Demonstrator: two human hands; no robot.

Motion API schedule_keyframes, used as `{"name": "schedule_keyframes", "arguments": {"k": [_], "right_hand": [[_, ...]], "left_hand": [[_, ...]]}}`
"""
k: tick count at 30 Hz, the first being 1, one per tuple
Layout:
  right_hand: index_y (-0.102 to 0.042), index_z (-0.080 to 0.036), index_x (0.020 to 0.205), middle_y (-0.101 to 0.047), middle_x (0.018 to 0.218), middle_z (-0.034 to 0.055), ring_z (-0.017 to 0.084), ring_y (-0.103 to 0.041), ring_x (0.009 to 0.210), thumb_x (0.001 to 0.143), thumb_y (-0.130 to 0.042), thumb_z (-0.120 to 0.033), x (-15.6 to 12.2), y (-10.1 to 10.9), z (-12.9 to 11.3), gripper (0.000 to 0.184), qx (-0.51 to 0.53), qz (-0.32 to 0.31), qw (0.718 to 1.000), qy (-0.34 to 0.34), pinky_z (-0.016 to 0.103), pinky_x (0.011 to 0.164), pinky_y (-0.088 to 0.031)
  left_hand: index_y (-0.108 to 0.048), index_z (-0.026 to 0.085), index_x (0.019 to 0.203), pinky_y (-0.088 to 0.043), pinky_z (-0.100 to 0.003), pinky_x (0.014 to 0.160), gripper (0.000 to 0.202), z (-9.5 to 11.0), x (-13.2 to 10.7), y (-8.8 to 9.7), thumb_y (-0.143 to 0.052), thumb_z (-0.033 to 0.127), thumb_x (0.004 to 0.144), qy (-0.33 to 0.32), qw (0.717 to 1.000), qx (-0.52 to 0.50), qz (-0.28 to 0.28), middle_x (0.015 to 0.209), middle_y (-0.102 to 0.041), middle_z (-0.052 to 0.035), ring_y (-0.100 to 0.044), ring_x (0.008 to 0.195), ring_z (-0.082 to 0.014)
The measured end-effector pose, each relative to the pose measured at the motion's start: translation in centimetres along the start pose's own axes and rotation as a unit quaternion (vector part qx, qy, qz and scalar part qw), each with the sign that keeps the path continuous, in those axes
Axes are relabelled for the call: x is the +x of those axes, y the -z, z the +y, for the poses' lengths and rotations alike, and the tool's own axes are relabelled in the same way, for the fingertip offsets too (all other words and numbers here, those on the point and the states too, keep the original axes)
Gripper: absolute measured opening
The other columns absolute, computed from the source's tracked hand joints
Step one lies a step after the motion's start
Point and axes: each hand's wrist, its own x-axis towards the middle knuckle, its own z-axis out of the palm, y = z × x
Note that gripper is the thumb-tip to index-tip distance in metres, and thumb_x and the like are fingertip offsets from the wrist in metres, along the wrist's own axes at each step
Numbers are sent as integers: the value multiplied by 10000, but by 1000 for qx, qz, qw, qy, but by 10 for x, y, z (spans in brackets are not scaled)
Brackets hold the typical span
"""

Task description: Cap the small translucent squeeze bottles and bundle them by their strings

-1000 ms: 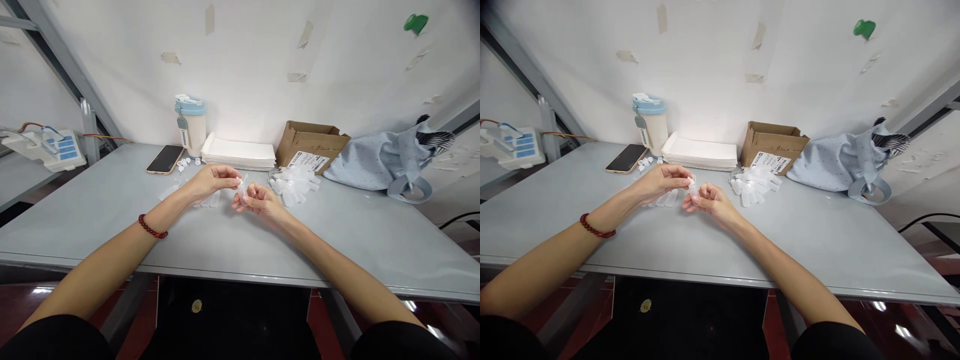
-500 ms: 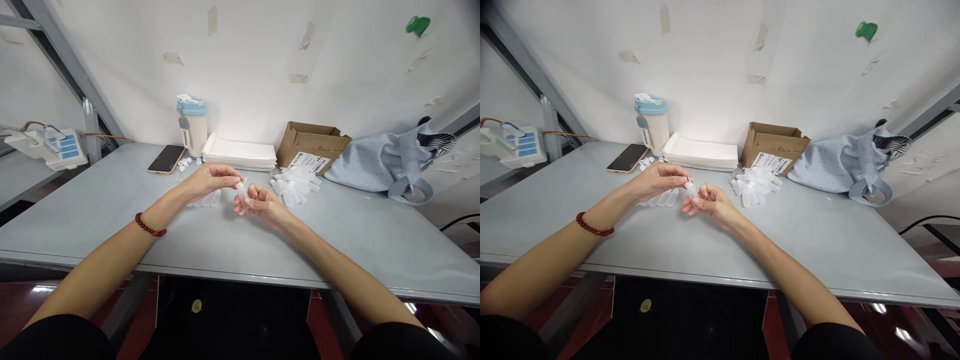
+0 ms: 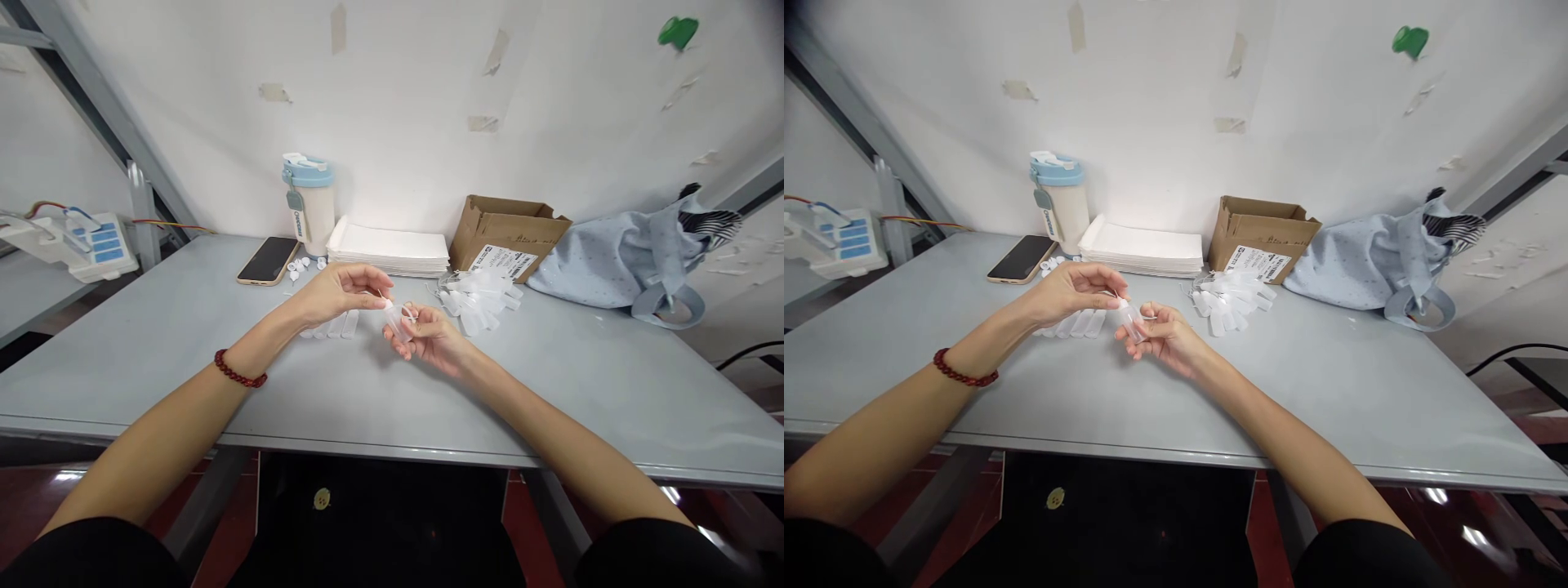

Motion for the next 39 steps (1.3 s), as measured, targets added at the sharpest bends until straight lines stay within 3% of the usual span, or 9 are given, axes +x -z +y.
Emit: {"name": "schedule_keyframes", "arguments": {"k": [8,14,17,21,24,29,34,36,39], "right_hand": [[-421,-208,760,-713,746,37,112,-617,518,714,-777,-248,0,0,-3,361,26,-16,1000,-1,216,450,-505],[-359,-215,739,-708,771,34,113,-634,555,740,-759,-254,-1,-2,-2,402,-9,-18,1000,10,207,481,-500],[-339,-218,729,-703,773,27,120,-635,570,736,-765,-267,-1,-3,-1,429,-24,-27,999,11,220,491,-502],[-322,-220,714,-702,788,25,122,-632,586,749,-755,-286,-1,-2,-1,440,-46,-26,998,28,229,496,-498],[-325,-220,717,-703,793,23,119,-630,585,745,-758,-287,-1,0,-1,439,-56,-24,998,29,229,499,-492],[-322,-224,721,-690,772,12,107,-608,568,741,-760,-306,-1,-1,-1,447,-71,-23,997,21,229,499,-480],[-321,-219,695,-675,755,-1,108,-622,623,745,-754,-323,0,-1,-1,448,-112,11,992,65,225,518,-489],[-325,-215,687,-677,752,0,111,-631,631,736,-760,-320,0,-1,-1,450,-130,28,988,74,230,528,-497],[-340,-210,684,-687,770,8,105,-632,618,727,-765,-325,1,0,0,443,-149,35,986,72,238,534,-506]], "left_hand": [[-704,163,901,-521,-315,836,215,-4,-1,0,-777,222,707,0,999,-44,-15,866,-717,-49,-663,882,-173],[-674,151,842,-492,-309,860,266,-2,1,-13,-832,223,641,-12,992,-111,62,839,-674,-20,-637,827,-142],[-681,158,875,-493,-299,849,306,-1,1,-15,-844,237,628,2,994,-95,59,872,-661,-15,-628,838,-139],[-704,154,801,-510,-304,780,219,1,0,-13,-789,330,702,53,998,-28,17,762,-663,-13,-613,738,-131],[-719,164,783,-506,-305,786,201,4,-1,-9,-776,343,713,47,999,14,8,769,-684,-19,-614,744,-137],[-723,177,884,-511,-332,834,227,4,-3,-2,-785,294,700,17,1000,22,-14,896,-706,-46,-642,865,-175],[-645,233,1188,-507,-352,873,505,2,-3,-3,-784,263,703,-46,996,76,-31,1114,-672,-84,-611,1047,-220],[-693,229,1102,-514,-336,850,402,2,-2,-7,-773,271,710,-70,992,103,-23,1146,-661,-80,-613,1032,-218],[-743,194,869,-526,-294,737,171,0,-2,-12,-731,321,756,-64,992,110,-15,1039,-692,-64,-646,867,-183]]}}
